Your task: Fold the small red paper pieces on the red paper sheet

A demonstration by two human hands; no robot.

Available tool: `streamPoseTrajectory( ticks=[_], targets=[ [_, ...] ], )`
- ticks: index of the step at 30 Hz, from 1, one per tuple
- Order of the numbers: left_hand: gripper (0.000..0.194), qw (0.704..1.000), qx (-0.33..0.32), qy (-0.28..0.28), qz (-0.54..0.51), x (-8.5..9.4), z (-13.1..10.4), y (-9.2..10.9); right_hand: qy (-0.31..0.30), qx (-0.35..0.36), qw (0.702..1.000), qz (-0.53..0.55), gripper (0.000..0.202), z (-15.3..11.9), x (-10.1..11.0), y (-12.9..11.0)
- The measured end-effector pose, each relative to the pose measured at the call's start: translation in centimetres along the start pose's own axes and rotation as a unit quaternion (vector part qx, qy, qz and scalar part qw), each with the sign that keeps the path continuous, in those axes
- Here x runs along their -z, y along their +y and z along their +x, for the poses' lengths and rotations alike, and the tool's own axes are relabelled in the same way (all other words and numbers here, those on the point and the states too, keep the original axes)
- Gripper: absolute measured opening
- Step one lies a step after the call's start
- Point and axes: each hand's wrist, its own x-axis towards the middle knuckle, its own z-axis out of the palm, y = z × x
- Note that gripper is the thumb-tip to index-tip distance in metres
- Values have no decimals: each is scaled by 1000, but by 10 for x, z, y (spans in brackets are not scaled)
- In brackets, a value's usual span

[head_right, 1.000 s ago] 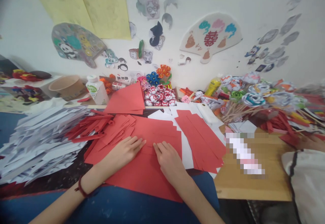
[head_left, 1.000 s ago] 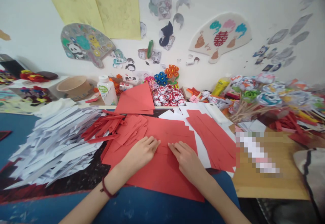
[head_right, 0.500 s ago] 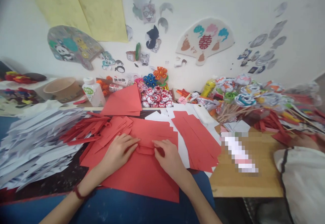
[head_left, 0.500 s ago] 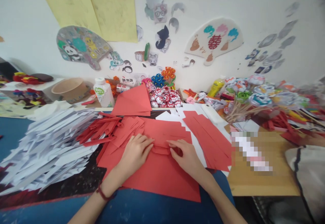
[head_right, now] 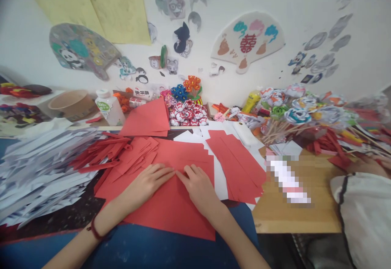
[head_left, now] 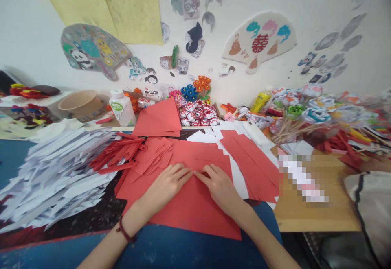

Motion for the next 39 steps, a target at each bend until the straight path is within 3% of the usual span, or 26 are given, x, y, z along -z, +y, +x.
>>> streamPoseTrajectory(
  ticks=[4,11,15,19,22,27,34,39],
  targets=[
    [38,999,11,-32,21,1,-2,5,-10,41,999,-29,42,4,-2,-2],
    [39,999,28,-22,17,2,-2,1,-14,2,1000,0,46,2,-4,-3],
    [41,1000,-3,-12,15,3,0,-11,-19,18,999,22,36,-1,1,2],
    [35,998,-49,-4,44,-1,1,-19,-18,36,999,29,48,-2,8,8],
    [27,997,-64,0,50,-4,0,-19,-7,26,999,35,41,-2,9,10],
    [25,999,11,41,-12,-2,0,-10,39,-32,996,76,13,-2,4,5],
    [17,972,141,65,-174,-2,2,-3,80,-144,954,250,15,5,-1,-1],
    [14,955,195,86,-208,-7,8,-3,89,-208,916,331,21,16,2,2]
  ],
)
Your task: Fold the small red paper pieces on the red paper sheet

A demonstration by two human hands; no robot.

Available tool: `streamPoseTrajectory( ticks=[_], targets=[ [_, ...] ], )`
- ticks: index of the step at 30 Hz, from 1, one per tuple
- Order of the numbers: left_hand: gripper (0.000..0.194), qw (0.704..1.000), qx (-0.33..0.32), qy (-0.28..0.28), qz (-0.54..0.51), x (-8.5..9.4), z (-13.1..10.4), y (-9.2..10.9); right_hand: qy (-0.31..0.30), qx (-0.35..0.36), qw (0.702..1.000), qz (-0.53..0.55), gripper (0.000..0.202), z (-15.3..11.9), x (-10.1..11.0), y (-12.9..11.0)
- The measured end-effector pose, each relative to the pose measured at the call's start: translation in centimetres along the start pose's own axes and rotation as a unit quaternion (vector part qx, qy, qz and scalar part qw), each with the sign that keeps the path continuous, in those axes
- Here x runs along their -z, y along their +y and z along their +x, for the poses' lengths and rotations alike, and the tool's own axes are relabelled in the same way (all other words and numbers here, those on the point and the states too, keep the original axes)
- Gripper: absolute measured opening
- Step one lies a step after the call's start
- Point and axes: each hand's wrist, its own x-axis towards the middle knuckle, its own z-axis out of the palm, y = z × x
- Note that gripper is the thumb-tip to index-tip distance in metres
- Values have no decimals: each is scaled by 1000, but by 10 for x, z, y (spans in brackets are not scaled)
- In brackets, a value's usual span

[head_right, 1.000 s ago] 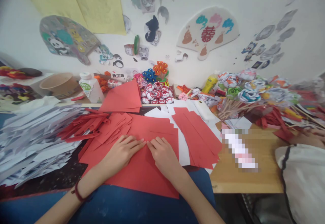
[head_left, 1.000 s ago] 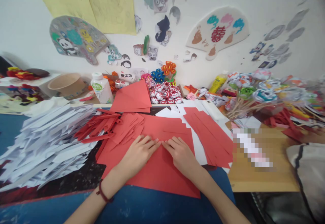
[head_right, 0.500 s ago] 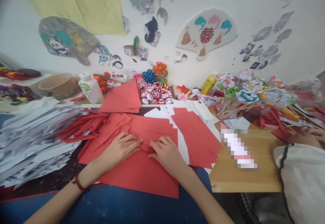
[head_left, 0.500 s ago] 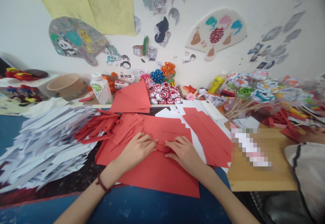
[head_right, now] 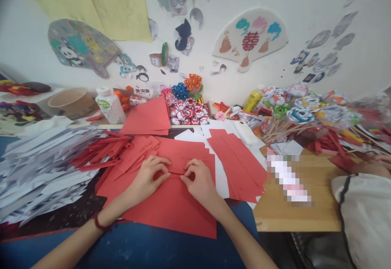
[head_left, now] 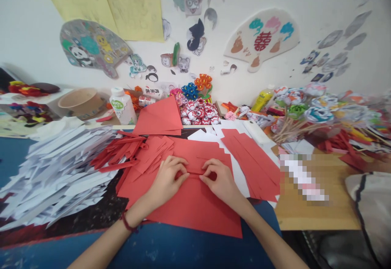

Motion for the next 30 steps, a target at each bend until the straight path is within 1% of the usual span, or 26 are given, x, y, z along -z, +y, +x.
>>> streamPoseTrajectory(
  ticks=[4,6,12,16,18,20,21,25,27,30],
  targets=[
    [13,999,15,2,36,-3,2,1,-18,-65,998,-12,21,6,2,1],
    [12,999,20,4,45,-3,3,1,-27,-81,996,-27,20,9,2,3],
    [15,997,37,-3,61,-2,3,3,-64,-102,991,-54,24,13,1,7],
    [15,997,39,-9,70,-1,3,4,-71,-105,989,-74,28,14,1,7],
    [11,996,44,1,77,-1,2,5,-67,-110,988,-86,29,14,1,4],
    [4,995,32,10,97,-1,1,7,-59,-116,986,-102,30,14,1,2],
    [7,994,11,7,112,-1,1,9,-54,-116,986,-109,30,15,1,1],
    [48,976,-109,-39,184,4,-3,10,-51,-105,986,-120,30,15,1,0],
    [58,967,-127,-55,215,9,-8,6,-55,-97,988,-111,29,14,1,2],
    [60,962,-114,-58,239,20,-17,-2,-63,-85,991,-88,26,12,4,5]
  ],
)
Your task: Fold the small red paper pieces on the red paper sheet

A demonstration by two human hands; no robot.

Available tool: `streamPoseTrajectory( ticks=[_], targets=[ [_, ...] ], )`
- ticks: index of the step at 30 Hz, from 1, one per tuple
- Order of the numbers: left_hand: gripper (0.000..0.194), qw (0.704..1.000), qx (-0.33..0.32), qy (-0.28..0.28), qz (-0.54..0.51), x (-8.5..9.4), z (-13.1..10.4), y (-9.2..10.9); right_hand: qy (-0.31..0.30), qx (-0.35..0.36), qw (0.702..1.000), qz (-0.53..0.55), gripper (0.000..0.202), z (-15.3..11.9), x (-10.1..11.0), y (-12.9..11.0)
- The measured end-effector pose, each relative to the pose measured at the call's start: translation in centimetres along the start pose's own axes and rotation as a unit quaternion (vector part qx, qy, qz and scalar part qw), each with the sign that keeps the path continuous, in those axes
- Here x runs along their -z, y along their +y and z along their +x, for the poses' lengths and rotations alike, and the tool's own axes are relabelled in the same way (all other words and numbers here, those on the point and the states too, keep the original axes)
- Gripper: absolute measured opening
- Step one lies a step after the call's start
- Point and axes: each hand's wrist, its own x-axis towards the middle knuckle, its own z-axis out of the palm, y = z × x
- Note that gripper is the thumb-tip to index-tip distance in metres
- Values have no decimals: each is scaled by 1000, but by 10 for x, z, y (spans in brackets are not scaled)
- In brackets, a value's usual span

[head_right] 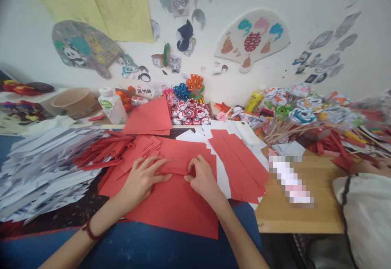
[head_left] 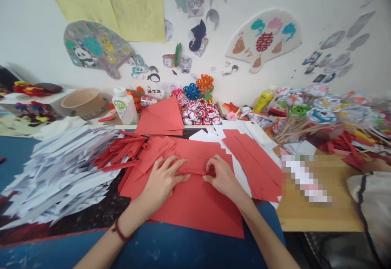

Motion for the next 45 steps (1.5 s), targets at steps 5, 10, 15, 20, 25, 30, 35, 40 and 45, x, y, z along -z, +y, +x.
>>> streamPoseTrajectory(
  ticks=[5,10,15,20,25,30,35,40,45],
  targets=[
    [40,998,53,27,-36,12,-4,-1,-30,13,999,28,26,-2,6,4],
    [16,988,116,32,-97,8,25,11,-46,34,997,58,31,-2,9,10],
    [11,987,116,-15,-112,-8,41,11,-74,59,992,86,36,0,15,20],
    [10,985,110,-23,-131,-9,41,8,-86,75,990,83,25,1,19,17],
    [9,984,92,-26,-150,-5,43,10,-59,92,993,50,14,4,12,6],
    [7,989,34,-26,-140,-4,41,10,-60,133,989,-4,13,-4,13,0],
    [16,997,-76,-20,-14,-2,28,4,-28,252,952,-174,17,-19,14,9],
    [17,978,-189,-7,92,2,12,2,44,366,866,-338,26,-36,5,12],
    [13,982,-158,-11,107,-2,15,7,78,305,875,-368,21,-41,-5,5]
  ],
)
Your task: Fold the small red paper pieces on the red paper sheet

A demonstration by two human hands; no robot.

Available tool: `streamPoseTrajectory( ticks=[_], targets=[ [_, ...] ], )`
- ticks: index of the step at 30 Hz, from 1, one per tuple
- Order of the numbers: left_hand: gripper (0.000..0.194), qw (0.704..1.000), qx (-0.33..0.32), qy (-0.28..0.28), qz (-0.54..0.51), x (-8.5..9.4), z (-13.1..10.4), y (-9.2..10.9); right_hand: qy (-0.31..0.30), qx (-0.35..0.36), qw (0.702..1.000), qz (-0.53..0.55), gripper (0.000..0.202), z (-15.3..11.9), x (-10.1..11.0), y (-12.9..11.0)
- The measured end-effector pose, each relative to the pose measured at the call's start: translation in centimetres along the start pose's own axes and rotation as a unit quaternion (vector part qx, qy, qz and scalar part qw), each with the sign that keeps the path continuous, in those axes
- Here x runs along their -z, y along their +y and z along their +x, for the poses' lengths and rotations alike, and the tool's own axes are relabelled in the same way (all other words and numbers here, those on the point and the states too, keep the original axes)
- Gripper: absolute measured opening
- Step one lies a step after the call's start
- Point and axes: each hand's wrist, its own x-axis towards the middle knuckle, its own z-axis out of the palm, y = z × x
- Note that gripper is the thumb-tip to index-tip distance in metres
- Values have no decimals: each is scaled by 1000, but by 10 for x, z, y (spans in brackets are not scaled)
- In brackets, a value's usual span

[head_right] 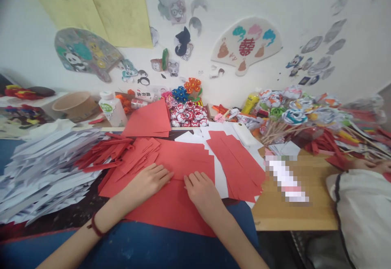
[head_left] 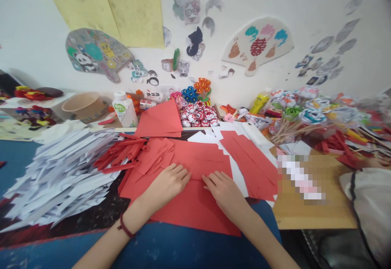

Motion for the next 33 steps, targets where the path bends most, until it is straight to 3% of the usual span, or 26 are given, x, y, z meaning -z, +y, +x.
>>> streamPoseTrajectory(
  ticks=[3,5,9,17,24,33],
  targets=[
    [11,999,-30,14,21,-6,11,3,3,-20,1000,-7,15,9,-5,-1],
    [14,998,-47,25,31,-7,17,5,11,-6,1000,-14,22,15,-9,1],
    [14,1000,4,30,-2,-3,20,9,48,7,999,22,34,17,-11,4],
    [31,988,67,65,-121,3,-2,18,79,-55,970,222,26,0,-4,0],
    [24,975,120,41,-182,17,-12,21,114,-112,951,265,32,9,4,-11],
    [21,941,186,76,-273,26,-29,15,67,-194,915,347,35,15,9,-18]
  ],
)
